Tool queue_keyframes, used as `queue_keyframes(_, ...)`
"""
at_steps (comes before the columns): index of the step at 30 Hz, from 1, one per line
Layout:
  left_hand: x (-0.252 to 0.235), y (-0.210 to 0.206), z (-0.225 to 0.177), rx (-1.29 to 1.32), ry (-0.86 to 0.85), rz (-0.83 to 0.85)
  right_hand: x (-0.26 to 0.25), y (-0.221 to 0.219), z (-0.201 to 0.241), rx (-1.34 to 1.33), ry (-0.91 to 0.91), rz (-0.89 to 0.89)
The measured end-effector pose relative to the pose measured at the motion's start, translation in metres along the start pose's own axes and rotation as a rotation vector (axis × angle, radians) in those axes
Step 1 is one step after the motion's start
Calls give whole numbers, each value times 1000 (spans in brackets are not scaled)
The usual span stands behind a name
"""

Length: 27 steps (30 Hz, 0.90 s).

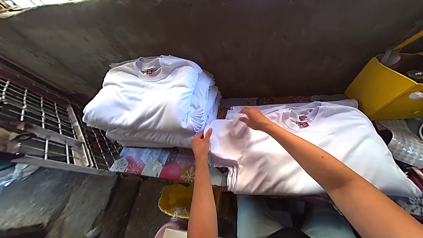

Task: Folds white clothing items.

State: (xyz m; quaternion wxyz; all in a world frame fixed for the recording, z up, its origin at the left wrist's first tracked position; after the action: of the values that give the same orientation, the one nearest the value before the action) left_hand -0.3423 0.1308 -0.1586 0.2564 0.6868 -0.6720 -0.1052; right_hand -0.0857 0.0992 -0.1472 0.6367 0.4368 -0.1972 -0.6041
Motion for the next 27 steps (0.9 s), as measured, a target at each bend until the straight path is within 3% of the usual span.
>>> queue_keyframes(2, 6, -6, -15, 56, -227, -47, -27, -9, 34, -112, 93, 23)
queue_keyframes(6, 61, -15, -35, 3, -748, -87, -47, -23, 71, -330, 138, 292)
queue_keyframes(8, 80, -17, -29, -39, -850, -105, -40, -27, 80, -438, 185, 388)
queue_keyframes(10, 88, -18, -19, -111, -821, -83, -28, -20, 79, -491, 188, 371)
queue_keyframes(14, 91, -25, -6, -99, -611, 93, 4, 5, 79, -534, 278, 118)
queue_keyframes(20, 87, -25, -22, 118, -175, 188, 38, 0, 126, 21, 652, -130)
queue_keyframes(24, 92, -7, -35, 421, -100, 199, 43, 0, 113, 43, 496, -107)
queue_keyframes(27, 95, -8, -37, 326, -82, 272, 42, 6, 118, -21, 500, -127)
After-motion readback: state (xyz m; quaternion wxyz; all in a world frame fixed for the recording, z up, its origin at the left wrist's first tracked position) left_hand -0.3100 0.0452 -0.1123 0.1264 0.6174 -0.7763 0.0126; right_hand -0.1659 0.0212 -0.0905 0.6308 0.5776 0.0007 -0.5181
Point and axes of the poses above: each hand's wrist, its own x-axis away from the middle knuckle, its own y-axis out of the back of the hand, z = x × y, the point moved 8 cm from there along -x, towards the middle knuckle, and after that the axes turned 13 degrees about y, right-handed, at the moved point
